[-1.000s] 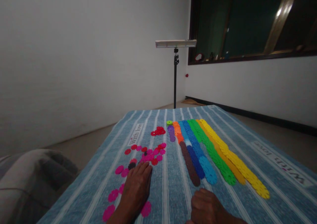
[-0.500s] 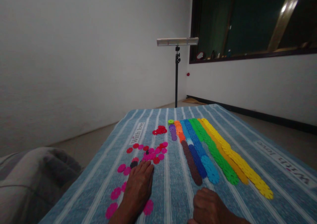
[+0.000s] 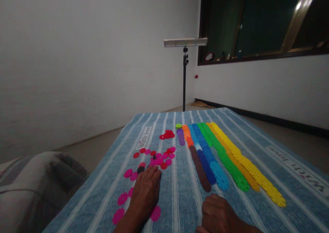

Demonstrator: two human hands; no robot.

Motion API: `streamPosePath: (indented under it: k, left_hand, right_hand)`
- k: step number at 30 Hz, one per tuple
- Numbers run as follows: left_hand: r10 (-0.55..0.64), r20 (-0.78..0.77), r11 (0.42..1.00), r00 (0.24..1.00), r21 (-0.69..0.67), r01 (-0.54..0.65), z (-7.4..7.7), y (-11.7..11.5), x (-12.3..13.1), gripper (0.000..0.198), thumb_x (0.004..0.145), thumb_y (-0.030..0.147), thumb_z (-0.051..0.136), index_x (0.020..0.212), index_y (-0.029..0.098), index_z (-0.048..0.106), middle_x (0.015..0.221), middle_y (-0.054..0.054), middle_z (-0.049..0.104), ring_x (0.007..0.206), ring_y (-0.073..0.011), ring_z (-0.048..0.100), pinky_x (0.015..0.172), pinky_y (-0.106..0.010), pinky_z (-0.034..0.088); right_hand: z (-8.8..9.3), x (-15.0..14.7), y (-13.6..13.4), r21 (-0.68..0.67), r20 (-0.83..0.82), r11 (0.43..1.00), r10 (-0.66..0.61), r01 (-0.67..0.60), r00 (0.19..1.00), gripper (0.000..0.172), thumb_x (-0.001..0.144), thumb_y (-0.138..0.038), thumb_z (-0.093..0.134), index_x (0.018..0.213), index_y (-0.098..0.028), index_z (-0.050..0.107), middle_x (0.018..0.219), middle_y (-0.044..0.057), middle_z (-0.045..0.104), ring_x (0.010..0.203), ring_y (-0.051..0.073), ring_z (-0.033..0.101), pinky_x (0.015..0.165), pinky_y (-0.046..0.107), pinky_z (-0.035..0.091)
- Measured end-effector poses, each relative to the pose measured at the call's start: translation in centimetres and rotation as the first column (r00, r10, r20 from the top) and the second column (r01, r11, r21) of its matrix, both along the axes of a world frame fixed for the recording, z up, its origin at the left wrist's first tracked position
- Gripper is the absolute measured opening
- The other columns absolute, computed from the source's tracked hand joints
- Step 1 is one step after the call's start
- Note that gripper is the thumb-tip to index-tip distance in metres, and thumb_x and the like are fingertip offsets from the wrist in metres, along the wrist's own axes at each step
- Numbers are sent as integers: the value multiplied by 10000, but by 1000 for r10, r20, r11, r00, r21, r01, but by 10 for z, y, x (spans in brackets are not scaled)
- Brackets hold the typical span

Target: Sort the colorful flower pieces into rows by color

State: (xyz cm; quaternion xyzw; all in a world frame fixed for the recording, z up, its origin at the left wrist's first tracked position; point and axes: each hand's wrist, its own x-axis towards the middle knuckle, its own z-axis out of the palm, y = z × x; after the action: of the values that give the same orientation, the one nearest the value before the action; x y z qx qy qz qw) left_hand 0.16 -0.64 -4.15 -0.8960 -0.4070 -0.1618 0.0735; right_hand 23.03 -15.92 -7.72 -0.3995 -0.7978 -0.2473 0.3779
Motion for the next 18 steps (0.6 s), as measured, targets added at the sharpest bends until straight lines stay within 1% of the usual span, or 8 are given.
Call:
streamPosePath:
  k: [3,7,12,18]
  left_hand:
    - [-8,5,1000,1000,-17,8,1,0,0,336,957,161,418,1163,191,682,1276,-123,664,1204,-285,602,1019,-499,475]
    - [-5,13,1000,1000,-12,5,2,-1,0,325,956,158,428,1162,204,676,1272,-113,666,1202,-280,602,1020,-499,475]
    - [-12,-14,1000,1000,-8,11,3,-2,0,327,959,157,422,1160,196,677,1278,-109,666,1206,-275,601,1028,-485,476]
    - [-8,-42,1000,999,-17,7,6,-3,1,346,962,152,406,1170,192,680,1283,-105,666,1214,-281,597,1016,-486,486]
  right_hand:
    - [1,0,0,7,-11,1000,8,-8,1000,512,937,-346,575,466,-196,438,476,-24,435,487,117,394,538,308,239]
    - [0,1,0,-2,9,1000,13,-13,1000,508,932,-367,587,477,-194,442,483,-28,432,491,115,403,540,302,244]
    - [2,2,-1,4,-1,1000,23,-23,1000,499,949,-306,549,478,-192,430,482,-27,427,491,114,390,531,302,239]
    - [7,0,-1,7,-14,999,33,-33,999,515,968,-302,517,472,-187,436,488,-23,434,499,116,394,545,299,244]
